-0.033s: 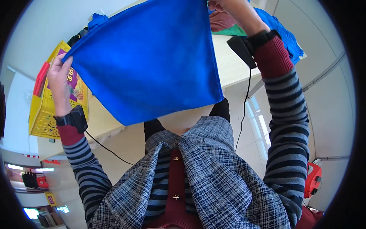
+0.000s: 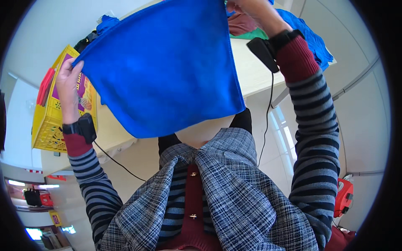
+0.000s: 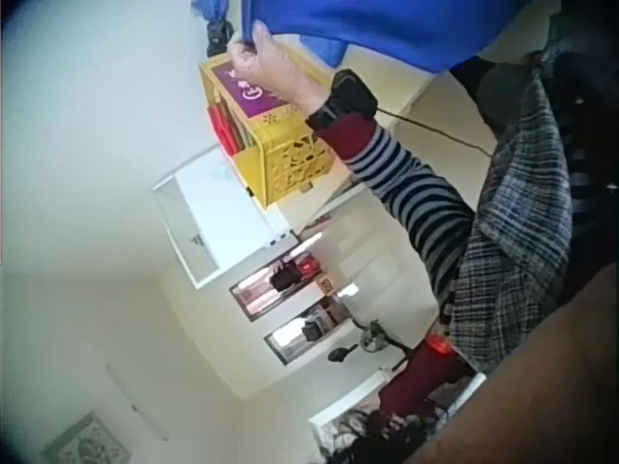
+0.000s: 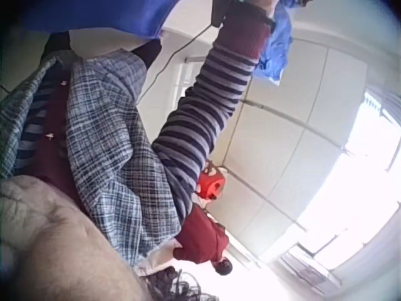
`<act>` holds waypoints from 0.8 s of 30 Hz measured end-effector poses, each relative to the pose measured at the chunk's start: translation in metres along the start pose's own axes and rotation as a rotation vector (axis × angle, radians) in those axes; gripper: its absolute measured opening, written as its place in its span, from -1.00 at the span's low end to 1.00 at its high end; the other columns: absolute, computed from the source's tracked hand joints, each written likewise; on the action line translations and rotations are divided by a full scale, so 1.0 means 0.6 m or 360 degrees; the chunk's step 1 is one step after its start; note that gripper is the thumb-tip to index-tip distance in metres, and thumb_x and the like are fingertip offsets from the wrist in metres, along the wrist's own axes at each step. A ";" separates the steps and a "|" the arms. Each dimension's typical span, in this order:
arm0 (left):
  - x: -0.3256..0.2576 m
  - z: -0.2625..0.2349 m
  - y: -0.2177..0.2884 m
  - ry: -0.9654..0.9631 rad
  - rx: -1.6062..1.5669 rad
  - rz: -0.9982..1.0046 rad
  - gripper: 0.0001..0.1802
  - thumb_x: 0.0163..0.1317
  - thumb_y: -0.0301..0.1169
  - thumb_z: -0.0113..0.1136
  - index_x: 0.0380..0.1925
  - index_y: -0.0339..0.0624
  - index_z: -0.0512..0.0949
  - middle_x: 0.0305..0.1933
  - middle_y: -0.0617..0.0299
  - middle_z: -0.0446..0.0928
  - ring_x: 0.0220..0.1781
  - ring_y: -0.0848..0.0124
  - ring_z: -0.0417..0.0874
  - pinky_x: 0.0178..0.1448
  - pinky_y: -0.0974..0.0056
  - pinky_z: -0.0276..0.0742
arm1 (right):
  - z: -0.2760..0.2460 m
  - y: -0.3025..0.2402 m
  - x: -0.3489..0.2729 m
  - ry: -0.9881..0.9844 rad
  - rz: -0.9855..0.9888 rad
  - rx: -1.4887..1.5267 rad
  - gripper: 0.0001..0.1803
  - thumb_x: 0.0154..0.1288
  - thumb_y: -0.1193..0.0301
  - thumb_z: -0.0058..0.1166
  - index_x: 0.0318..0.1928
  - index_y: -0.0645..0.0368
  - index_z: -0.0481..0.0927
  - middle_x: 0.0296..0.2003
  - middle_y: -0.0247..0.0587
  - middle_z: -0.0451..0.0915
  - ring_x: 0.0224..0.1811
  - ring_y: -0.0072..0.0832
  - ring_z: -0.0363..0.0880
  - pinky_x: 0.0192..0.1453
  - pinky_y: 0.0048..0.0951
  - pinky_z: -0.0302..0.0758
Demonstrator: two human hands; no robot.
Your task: Folding various pieces of colorful cloth on a white table.
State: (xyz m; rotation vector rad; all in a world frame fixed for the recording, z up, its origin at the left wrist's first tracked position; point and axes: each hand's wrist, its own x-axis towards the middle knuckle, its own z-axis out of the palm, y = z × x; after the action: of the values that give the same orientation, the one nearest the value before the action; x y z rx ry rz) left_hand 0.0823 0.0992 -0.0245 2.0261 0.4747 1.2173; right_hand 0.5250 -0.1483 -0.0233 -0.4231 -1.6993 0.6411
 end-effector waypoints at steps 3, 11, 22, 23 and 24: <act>0.026 -0.005 -0.052 -0.0038 0.0209 -0.0051 -0.84 0.34 -0.44 0.33 -0.15 -0.28 0.65 -0.30 0.43 0.54 -0.28 0.67 0.46 -0.18 0.49 0.37 | 0.027 0.013 0.019 0.0866 0.1046 -0.0994 -0.92 0.39 0.59 0.09 -0.25 0.22 0.63 -0.51 -0.44 0.56 -0.54 -0.69 0.48 -0.49 -0.64 0.41; 0.010 0.044 0.000 0.0215 0.0436 0.0001 -0.84 0.28 -0.44 0.36 -0.18 -0.21 0.64 -0.34 0.45 0.53 -0.31 0.64 0.45 -0.20 0.47 0.37 | 0.017 -0.047 0.049 0.0843 0.0625 -0.0845 -0.92 0.42 0.59 0.08 -0.16 0.19 0.62 -0.45 -0.46 0.55 -0.49 -0.69 0.48 -0.39 -0.67 0.43; -0.333 0.123 -0.123 -0.0550 0.0856 0.0025 -0.78 -0.03 -0.68 0.28 -0.35 -0.22 0.57 -0.15 0.11 0.58 -0.06 0.10 0.61 0.02 0.10 0.55 | 0.150 0.101 -0.279 0.0519 0.1481 -0.0812 -0.76 0.32 0.53 0.06 -0.03 0.09 0.64 -0.39 -0.45 0.59 -0.31 -0.72 0.55 -0.28 -0.63 0.45; -0.343 0.122 -0.121 -0.0567 0.0850 0.0016 -0.78 -0.03 -0.68 0.28 -0.35 -0.22 0.57 -0.15 0.11 0.58 -0.06 0.10 0.61 0.02 0.10 0.55 | 0.159 0.103 -0.300 0.0541 0.1512 -0.0774 -0.76 0.32 0.52 0.06 -0.04 0.09 0.64 -0.39 -0.45 0.59 -0.31 -0.72 0.54 -0.28 -0.62 0.45; -0.352 0.120 -0.120 -0.0574 0.0862 0.0030 -0.79 -0.02 -0.68 0.28 -0.35 -0.22 0.57 -0.16 0.11 0.58 -0.07 0.11 0.60 0.01 0.10 0.55 | 0.166 0.105 -0.319 0.0563 0.1544 -0.0738 -0.77 0.31 0.52 0.06 -0.04 0.09 0.64 -0.40 -0.44 0.58 -0.32 -0.72 0.54 -0.27 -0.60 0.45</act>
State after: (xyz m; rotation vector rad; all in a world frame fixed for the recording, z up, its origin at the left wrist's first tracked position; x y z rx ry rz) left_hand 0.0455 -0.0123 -0.2274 2.6428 0.6554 0.7495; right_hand 0.4669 -0.2319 -0.2240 -1.6431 -1.2186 0.7775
